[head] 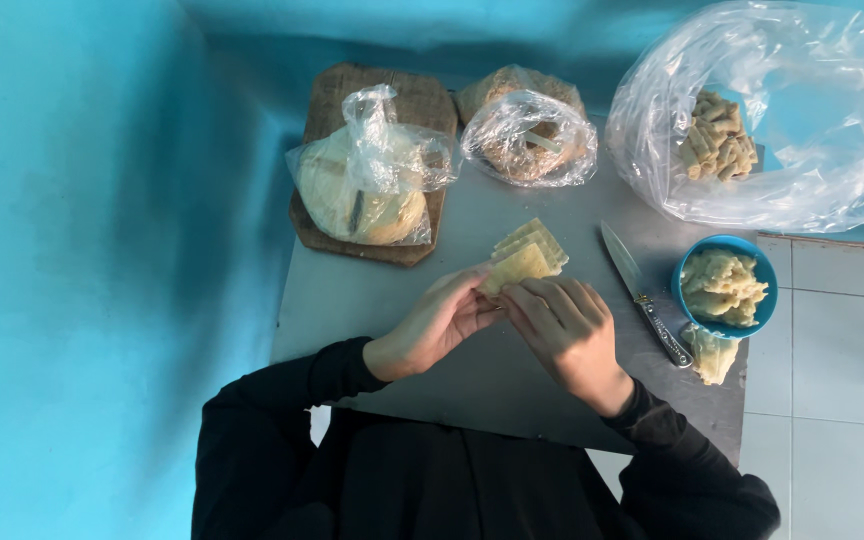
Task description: The person sits at a small metal table and folds square dough wrappers around spoonfuls of filling, pinching the edges closed to form triangular parcels. They take wrappers from a stack, add filling from a blue bowl, fold and seal each parcel by hand, and place the finished parcels into a plastic bag with others.
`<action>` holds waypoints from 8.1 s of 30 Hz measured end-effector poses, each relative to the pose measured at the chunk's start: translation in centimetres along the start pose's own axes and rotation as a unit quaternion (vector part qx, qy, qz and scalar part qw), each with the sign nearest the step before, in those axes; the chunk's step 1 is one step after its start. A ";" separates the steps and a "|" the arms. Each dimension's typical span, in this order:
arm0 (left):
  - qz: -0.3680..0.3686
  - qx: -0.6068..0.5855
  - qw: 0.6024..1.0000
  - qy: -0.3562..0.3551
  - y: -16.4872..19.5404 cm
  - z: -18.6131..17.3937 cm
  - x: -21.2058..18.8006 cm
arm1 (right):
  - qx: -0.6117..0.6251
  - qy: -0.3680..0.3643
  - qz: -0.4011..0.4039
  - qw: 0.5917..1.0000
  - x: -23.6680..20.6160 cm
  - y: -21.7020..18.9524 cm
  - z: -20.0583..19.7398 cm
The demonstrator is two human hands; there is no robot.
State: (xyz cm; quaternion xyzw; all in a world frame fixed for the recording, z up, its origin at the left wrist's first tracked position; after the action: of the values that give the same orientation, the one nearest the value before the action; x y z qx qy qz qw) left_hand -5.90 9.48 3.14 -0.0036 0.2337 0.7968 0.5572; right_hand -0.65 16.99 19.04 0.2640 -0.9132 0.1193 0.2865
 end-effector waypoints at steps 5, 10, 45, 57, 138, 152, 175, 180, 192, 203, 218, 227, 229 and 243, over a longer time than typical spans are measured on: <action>0.005 0.021 1.000 -0.019 0.2 0.9 0.1 | 0.040 0.015 0.047 0.998 -0.5 1.1 0.9; 0.019 0.157 0.987 -0.006 0.8 1.5 0.1 | 0.198 -0.019 0.183 0.963 -1.9 4.5 2.6; 0.005 0.247 0.964 0.103 0.6 -2.6 1.6 | 0.490 -0.086 0.350 0.794 -7.2 8.9 9.8; -0.002 0.255 0.963 0.086 -1.5 -4.2 2.3 | 0.480 -0.050 0.433 0.761 -9.1 13.0 10.1; -0.077 0.181 0.974 0.112 -3.3 -5.7 -1.4 | 0.060 -0.106 -0.055 0.991 -7.5 2.7 8.4; -0.054 0.147 0.983 0.099 -2.2 -5.3 -1.2 | 0.040 -0.098 -0.061 0.992 -8.1 1.5 8.6; -0.008 0.121 0.993 -0.011 0.5 2.7 0.8 | -0.087 0.054 -0.041 0.994 -2.2 -0.2 -1.3; -0.004 0.120 0.992 -0.028 0.0 2.4 1.3 | -0.103 0.044 -0.057 0.992 -2.6 -0.2 -1.1; 0.000 0.205 0.979 -0.010 0.7 3.0 1.6 | 0.276 0.018 0.236 0.931 -4.1 6.6 2.0; -0.027 0.294 0.953 0.061 0.4 0.1 2.3 | 0.344 -0.013 0.271 0.899 -6.0 7.7 5.1; 0.010 0.245 0.965 0.093 -0.4 -3.5 4.3 | 0.163 0.044 0.232 0.958 -5.5 6.7 4.8; 0.093 0.329 0.932 0.119 0.5 -4.4 2.0 | 0.568 0.079 0.464 0.675 -10.8 11.6 9.9; 0.064 0.287 0.944 0.146 0.0 -4.9 1.2 | 0.614 0.115 0.489 0.609 -11.4 11.7 10.8; 0.064 0.088 0.982 0.152 -1.7 -6.8 -2.1 | 0.540 0.160 0.488 0.667 -14.4 14.8 11.7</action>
State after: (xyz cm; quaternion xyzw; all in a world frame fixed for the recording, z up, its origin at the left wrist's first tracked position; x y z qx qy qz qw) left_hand -5.30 5.58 -2.99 -0.0608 0.3849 0.7974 0.4608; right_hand -4.16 30.95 0.20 -0.1340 -0.6271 0.7550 0.1367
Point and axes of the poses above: each hand's wrist, its own x-axis towards the middle knuckle, its own z-axis out of the palm, y = z × x, the point moved 9 cm from there along x, towards the middle knuckle, and after that the axes turned 9 degrees about -z, right-handed, at the moved point
